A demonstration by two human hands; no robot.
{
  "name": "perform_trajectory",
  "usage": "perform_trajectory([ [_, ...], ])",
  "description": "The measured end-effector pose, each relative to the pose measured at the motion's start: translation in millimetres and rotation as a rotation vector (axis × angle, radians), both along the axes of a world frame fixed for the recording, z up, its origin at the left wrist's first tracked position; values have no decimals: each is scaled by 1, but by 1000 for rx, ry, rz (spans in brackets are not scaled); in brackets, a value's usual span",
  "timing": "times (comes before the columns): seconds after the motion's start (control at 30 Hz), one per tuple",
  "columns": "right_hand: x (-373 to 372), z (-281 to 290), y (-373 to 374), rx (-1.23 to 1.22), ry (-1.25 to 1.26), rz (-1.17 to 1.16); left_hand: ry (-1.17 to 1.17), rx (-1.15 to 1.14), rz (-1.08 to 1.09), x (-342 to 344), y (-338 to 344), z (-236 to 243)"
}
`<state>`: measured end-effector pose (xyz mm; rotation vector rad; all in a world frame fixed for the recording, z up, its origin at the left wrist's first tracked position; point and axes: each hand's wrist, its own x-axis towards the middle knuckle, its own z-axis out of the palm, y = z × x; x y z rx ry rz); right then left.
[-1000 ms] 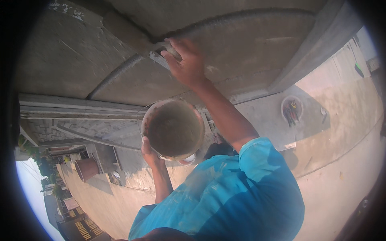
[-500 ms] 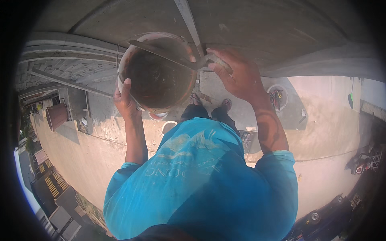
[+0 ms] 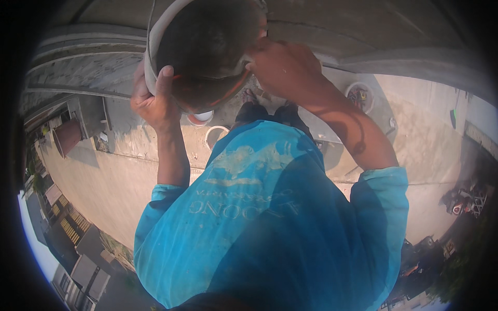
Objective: The person scoops cement from a bucket with a trowel and applies it to a ceiling joint, smoothing the surface. They then mix more cement in a bucket and use a straightedge to level the applied material.
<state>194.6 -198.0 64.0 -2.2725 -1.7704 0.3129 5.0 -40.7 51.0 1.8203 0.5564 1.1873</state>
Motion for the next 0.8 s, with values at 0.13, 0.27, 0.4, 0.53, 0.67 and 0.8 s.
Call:
perform_trajectory([
  [0.13, -6, -15, 1, -66, 32, -27, 10, -19, 21, 9, -3, 8],
  [0.27, -6, -43, -4, -79, 286, 5, 28, -67, -2, 9, -4, 7],
  [0.4, 2, -81, -16, -119, 897, -18, 91, -99, 0, 6, -2, 0],
  [0.53, -13, -82, -36, -354, 1744, -123, -40, -367, 86, 6, 3, -11],
  [0.67, -16, -56, -44, -148, 1989, -118, -236, -690, 38, 1, 11, -18],
  [0.8, 4, -14, -30, 671, 1572, -44, -346, -773, -39, -3, 16, -30],
])
